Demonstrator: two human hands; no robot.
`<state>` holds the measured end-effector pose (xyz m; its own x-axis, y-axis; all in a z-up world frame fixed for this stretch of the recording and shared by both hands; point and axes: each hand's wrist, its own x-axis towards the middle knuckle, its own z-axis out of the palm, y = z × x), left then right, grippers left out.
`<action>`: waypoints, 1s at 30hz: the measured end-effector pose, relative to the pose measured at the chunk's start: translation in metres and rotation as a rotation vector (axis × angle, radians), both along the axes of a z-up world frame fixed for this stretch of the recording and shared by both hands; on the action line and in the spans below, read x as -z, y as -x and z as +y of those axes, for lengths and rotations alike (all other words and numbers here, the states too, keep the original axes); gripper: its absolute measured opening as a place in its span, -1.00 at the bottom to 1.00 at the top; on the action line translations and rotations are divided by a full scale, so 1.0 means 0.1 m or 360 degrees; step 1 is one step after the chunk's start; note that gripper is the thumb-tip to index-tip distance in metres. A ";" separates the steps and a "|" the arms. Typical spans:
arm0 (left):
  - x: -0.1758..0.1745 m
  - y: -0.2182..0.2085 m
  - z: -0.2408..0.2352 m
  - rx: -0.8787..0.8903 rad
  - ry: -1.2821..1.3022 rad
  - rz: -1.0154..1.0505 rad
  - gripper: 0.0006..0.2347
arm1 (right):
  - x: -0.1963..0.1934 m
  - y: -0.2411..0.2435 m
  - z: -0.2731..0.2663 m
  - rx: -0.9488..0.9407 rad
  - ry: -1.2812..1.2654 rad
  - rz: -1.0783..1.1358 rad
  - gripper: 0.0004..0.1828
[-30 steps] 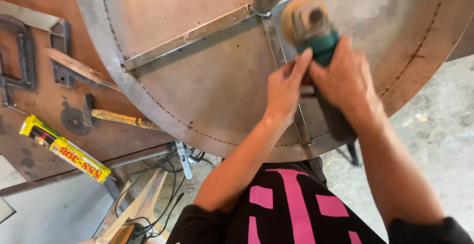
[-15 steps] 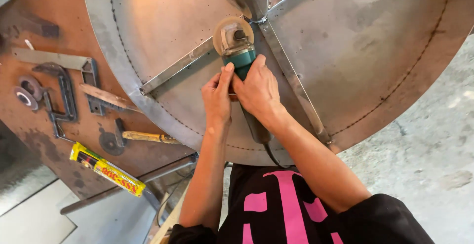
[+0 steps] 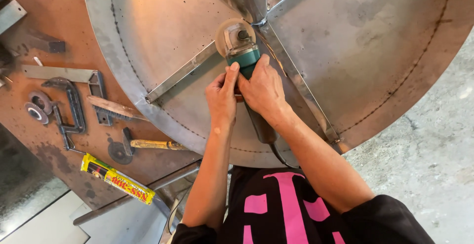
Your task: Grinding and spot welding a circular metal base and central post.
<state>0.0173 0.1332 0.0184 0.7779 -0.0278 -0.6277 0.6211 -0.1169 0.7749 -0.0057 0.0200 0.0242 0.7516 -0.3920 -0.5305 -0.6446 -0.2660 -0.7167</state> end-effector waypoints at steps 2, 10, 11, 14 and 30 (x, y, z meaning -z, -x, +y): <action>-0.01 -0.02 -0.01 0.0002 -0.0022 -0.0021 -0.59 | -0.02 -0.02 -0.02 0.0001 -0.0007 -0.0001 -0.20; -0.03 -0.14 0.01 0.0051 -0.0219 -0.0106 -0.55 | -0.05 -0.12 0.01 0.0068 -0.0052 -0.0036 -0.23; -0.04 -0.16 0.02 0.0055 -0.0208 -0.0107 -0.54 | -0.03 -0.13 0.02 0.0074 -0.0065 -0.0048 -0.24; -0.07 -0.19 0.02 0.0066 -0.0233 -0.0105 -0.51 | 0.00 -0.15 0.04 0.0089 -0.0091 -0.0070 -0.24; -0.19 -0.39 0.01 0.0159 -0.0382 -0.0115 -0.55 | -0.08 -0.27 0.06 0.0176 -0.0226 -0.0002 -0.21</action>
<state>0.0560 0.1344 0.0379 0.8219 0.0365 -0.5685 0.5413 -0.3607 0.7595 0.0208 0.0259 0.0318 0.7085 -0.3936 -0.5857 -0.6636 -0.0893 -0.7427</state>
